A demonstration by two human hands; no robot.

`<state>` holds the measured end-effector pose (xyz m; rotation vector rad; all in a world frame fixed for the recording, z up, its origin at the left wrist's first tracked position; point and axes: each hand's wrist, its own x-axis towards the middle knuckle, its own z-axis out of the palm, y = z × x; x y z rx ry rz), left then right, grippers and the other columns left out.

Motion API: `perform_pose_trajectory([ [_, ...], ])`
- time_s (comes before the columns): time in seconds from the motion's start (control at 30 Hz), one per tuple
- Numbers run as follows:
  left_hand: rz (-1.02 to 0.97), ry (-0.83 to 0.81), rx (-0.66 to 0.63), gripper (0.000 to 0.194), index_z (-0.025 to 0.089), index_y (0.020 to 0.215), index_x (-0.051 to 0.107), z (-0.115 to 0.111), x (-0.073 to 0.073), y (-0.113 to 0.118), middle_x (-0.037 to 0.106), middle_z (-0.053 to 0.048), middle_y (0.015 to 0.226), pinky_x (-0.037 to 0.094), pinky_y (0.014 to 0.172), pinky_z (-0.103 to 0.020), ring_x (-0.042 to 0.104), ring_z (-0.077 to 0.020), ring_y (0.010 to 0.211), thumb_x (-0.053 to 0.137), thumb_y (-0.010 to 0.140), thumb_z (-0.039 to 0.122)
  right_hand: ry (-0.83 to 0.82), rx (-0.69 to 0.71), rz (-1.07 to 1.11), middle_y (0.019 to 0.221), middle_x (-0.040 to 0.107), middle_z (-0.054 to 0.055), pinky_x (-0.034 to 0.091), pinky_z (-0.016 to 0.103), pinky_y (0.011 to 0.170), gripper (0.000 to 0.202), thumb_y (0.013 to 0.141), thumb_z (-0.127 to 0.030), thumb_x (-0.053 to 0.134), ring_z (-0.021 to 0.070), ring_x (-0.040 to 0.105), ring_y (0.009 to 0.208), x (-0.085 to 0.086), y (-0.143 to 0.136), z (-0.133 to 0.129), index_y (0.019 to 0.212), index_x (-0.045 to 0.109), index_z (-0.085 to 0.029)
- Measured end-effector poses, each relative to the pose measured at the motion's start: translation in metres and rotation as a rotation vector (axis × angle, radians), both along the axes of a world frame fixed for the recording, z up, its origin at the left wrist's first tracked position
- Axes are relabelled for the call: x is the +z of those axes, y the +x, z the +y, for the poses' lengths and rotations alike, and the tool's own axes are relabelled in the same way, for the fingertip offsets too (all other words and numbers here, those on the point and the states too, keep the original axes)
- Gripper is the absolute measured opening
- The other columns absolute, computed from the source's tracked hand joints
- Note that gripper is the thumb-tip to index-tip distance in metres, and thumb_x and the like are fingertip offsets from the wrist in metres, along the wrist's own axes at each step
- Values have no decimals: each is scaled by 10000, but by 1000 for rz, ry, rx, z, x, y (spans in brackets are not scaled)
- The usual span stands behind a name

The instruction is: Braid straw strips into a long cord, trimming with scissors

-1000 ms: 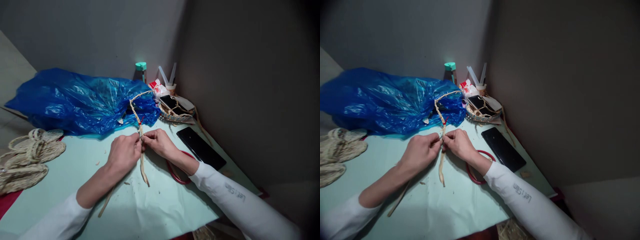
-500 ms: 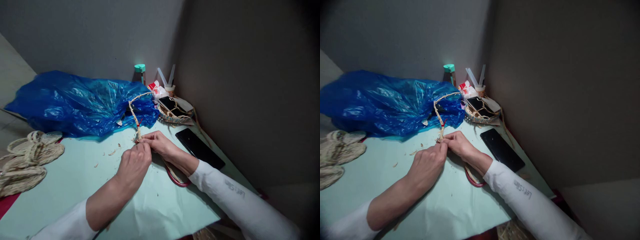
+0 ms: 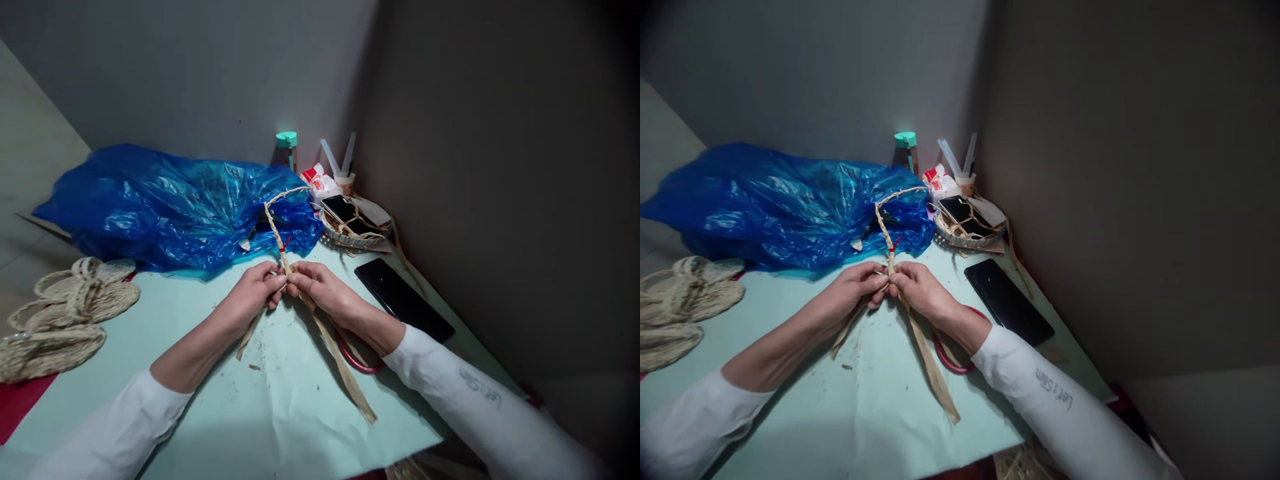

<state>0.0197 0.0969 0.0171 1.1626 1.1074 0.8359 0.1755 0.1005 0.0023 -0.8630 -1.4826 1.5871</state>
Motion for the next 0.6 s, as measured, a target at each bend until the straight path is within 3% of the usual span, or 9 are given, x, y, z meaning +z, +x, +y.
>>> perform_pose_trajectory([
  [0.07,-89,-103,-3,131,128,714,534,-1,-4,4,489,32,589,178,390,-147,277,-8,393,604,769,225,-11,-23,-46,672,506,-36,320,226,583,127,861,-291,504,99,441,598,0,0,-1,883,467,-171],
  [0.13,-131,-165,-23,157,111,690,549,-1,-5,6,436,49,566,110,380,-147,215,9,381,606,772,231,-16,-24,-89,685,494,-46,310,224,564,155,880,-278,471,101,429,590,1,2,-1,990,433,-177],
  [0.43,90,68,145,169,139,616,553,-3,-2,9,450,52,434,166,373,-182,292,-34,362,657,689,250,85,55,-291,663,493,-47,280,219,509,108,916,-249,412,84,360,523,7,7,4,961,454,-160],
  [0.6,97,88,192,148,151,596,550,-4,-5,12,506,40,438,162,390,-198,295,-43,377,637,665,250,200,18,-430,725,619,11,348,220,594,119,917,-212,374,103,483,614,8,8,3,883,478,-165],
])
